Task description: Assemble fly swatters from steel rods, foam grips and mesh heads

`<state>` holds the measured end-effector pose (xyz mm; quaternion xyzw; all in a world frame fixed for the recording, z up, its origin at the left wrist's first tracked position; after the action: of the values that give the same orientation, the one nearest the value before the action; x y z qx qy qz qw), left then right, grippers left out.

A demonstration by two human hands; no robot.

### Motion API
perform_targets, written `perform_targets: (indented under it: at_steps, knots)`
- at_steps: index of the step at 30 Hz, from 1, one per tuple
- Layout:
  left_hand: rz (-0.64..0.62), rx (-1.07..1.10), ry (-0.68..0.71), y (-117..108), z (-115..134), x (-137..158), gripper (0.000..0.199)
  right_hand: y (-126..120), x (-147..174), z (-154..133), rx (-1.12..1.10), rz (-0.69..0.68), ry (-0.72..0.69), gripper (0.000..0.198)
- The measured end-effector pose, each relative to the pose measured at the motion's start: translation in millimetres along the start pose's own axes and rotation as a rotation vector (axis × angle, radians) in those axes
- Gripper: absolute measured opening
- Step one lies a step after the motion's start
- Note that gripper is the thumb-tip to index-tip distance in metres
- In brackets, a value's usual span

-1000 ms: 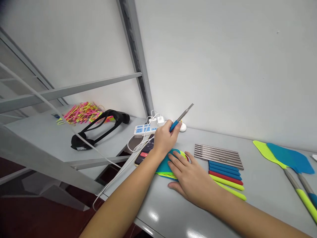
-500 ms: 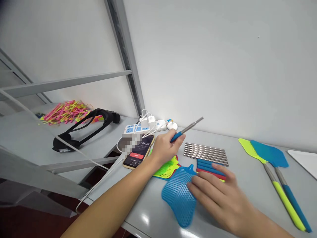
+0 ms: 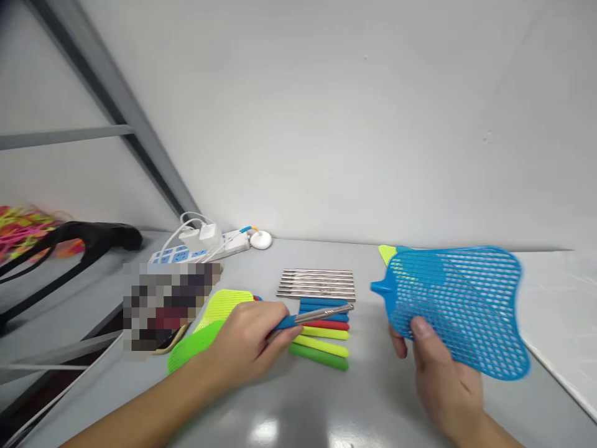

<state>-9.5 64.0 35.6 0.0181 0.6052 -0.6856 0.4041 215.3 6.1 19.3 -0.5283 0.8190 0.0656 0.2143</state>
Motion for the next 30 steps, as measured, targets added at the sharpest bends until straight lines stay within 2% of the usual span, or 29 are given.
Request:
perform_targets:
  at_steps: [4, 8, 26, 30]
  knots:
    - [-0.032, -0.035, -0.008, 0.6, -7.2, -0.9, 0.029, 10.7, 1.9, -8.4, -0.181, 0.011, 0.118, 0.033]
    - [-0.055, -0.066, 0.010, 2.0, -6.8, -0.5, 0.029, 14.7, 6.7, -6.8, -0.280, -0.057, 0.146, 0.031]
    - [-0.053, -0.254, 0.120, -12.5, 8.9, -6.5, 0.028, 17.7, 6.2, -0.4, -0.286, -0.180, 0.160, 0.036]
    - [-0.069, -0.261, 0.131, -9.4, 9.0, -5.4, 0.026, 15.2, 6.2, 6.2, -0.306, -0.182, 0.246, 0.039]
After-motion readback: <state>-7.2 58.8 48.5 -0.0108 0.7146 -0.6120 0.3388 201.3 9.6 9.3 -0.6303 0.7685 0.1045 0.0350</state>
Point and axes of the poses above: each hand's wrist, its own x-axis away from the middle knuckle, its own y-axis out of the palm, z = x × y, the point moved 8 cm from there along -x, towards the middle knuckle
